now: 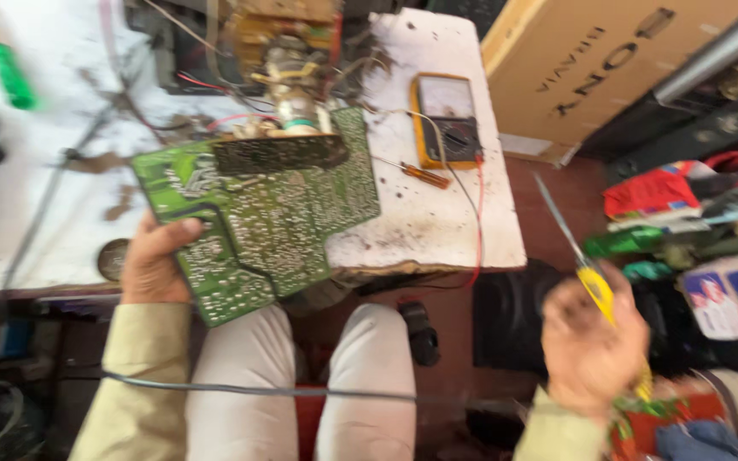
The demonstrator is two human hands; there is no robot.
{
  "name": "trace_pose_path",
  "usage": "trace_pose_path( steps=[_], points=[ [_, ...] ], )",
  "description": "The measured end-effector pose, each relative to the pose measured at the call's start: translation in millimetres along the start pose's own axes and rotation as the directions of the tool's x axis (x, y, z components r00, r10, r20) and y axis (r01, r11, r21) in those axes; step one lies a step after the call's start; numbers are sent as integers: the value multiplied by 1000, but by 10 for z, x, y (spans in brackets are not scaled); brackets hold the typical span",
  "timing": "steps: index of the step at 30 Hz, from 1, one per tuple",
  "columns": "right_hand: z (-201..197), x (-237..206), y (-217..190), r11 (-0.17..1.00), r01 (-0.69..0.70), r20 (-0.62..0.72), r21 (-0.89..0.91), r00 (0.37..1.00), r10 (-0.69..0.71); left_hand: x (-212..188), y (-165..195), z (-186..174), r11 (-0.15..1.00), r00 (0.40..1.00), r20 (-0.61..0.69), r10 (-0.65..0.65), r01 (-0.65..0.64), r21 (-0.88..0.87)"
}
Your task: The person tests a circuit board using a multimeter, touching probes to various points on the board. They then flip the board over and use a soldering iron to touch several solder joints on the back side.
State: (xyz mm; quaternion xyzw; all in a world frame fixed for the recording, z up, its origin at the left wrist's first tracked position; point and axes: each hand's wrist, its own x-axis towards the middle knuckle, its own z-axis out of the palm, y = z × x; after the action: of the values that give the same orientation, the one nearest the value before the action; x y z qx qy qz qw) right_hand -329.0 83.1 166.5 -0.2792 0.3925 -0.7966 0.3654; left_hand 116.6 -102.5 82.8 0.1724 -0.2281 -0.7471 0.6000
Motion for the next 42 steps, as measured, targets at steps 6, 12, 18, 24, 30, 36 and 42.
trace_pose_path(
  steps=[6,12,18,24,30,36,42],
  points=[
    [-239,-616,300,807,-422,312,414,898,310,-2,6,-98,998,997,51,50,-48,-35],
    [70,-879,733,560,-505,324,656,859,396,-57,8,5,991,989,140,38,-20,-131],
    [380,-937,689,419,-523,338,742,832,440,-95,38,166,987,990,143,7,17,-161],
    [556,-910,617,333,-555,432,762,819,378,-116,38,229,983,987,161,5,25,-182],
    [677,-854,590,275,-511,367,814,821,437,-125,40,285,985,989,147,2,24,-169],
    [690,-633,674,657,-279,32,701,931,362,-126,63,295,984,988,154,0,28,-177],
    [563,-600,655,814,-185,-232,551,903,362,-145,9,355,987,996,90,8,7,-163]
  ],
)
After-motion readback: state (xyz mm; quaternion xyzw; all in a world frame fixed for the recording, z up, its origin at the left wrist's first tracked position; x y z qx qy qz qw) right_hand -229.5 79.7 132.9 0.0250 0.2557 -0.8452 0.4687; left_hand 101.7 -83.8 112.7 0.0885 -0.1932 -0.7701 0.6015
